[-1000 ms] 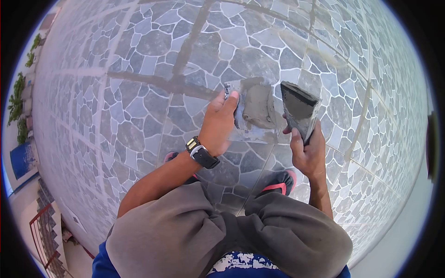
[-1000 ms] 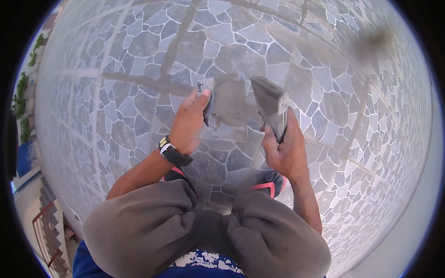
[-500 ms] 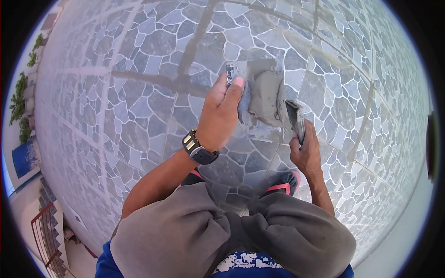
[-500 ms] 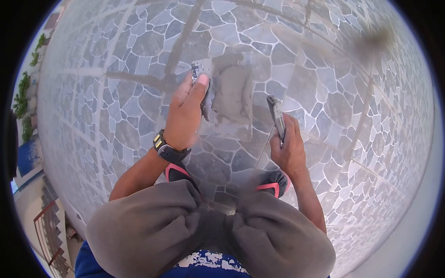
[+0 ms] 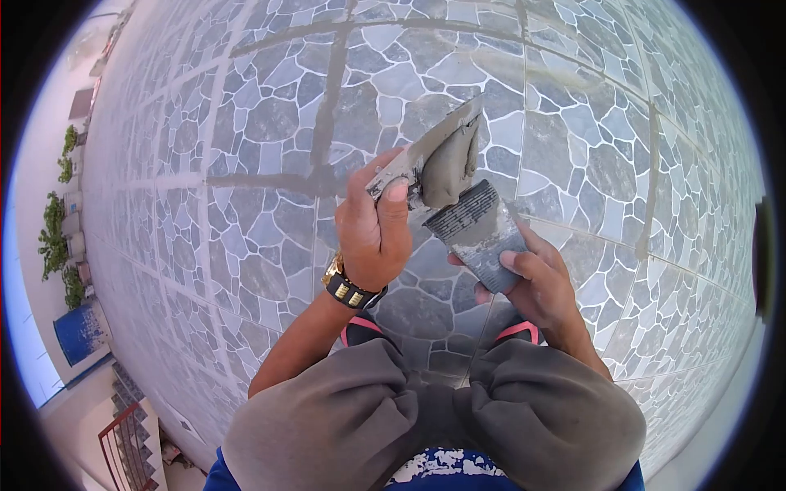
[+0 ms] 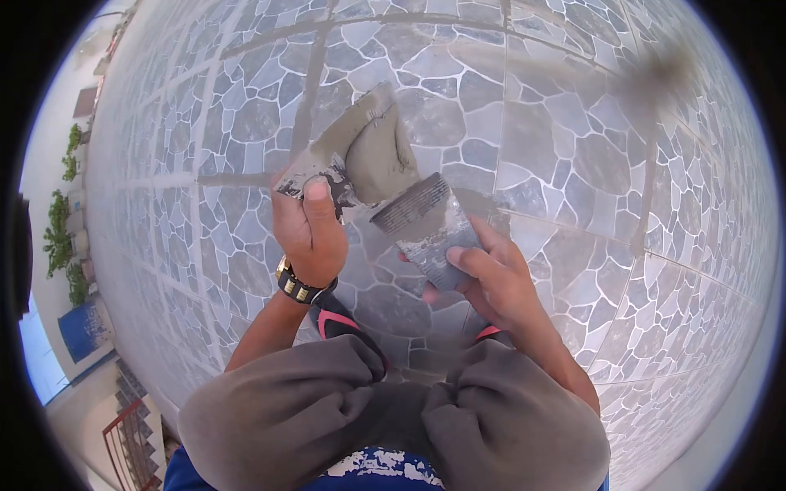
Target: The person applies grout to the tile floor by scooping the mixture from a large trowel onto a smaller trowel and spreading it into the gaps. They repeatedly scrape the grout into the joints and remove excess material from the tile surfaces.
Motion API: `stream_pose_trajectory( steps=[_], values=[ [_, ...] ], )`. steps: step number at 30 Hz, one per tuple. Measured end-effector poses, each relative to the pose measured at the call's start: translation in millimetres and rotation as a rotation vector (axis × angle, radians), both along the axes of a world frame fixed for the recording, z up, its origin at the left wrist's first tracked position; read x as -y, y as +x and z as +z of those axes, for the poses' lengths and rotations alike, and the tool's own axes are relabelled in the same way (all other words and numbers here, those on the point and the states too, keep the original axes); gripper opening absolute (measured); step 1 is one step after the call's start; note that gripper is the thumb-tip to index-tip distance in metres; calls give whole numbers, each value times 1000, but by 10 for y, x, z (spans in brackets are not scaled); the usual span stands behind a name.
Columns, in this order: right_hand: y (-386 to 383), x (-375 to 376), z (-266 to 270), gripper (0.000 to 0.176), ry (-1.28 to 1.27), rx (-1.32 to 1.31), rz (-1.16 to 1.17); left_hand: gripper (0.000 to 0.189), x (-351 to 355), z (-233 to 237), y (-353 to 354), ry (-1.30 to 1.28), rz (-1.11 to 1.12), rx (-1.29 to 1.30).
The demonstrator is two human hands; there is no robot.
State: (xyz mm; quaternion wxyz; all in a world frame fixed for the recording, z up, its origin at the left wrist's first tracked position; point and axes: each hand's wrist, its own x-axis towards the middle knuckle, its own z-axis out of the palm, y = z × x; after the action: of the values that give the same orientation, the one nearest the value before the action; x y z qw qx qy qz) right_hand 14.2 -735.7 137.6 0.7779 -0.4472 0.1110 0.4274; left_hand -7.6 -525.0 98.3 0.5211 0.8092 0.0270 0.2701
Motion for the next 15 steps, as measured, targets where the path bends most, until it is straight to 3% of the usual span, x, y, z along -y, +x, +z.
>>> stream_pose_trajectory(
  steps=[5,7,10,15],
  values=[
    [16,-45,-41,68,-7,-7,-36,30,35,94,34,-42,-266,88],
    [56,-38,-22,68,9,0,-34,44,14,57,40,-55,-385,67],
    [78,40,-71,57,105,-29,-54,57,41,-75,50,-52,-451,75],
    [50,43,-127,57,112,-48,-115,68,51,-165,11,31,-479,69]
  ],
)
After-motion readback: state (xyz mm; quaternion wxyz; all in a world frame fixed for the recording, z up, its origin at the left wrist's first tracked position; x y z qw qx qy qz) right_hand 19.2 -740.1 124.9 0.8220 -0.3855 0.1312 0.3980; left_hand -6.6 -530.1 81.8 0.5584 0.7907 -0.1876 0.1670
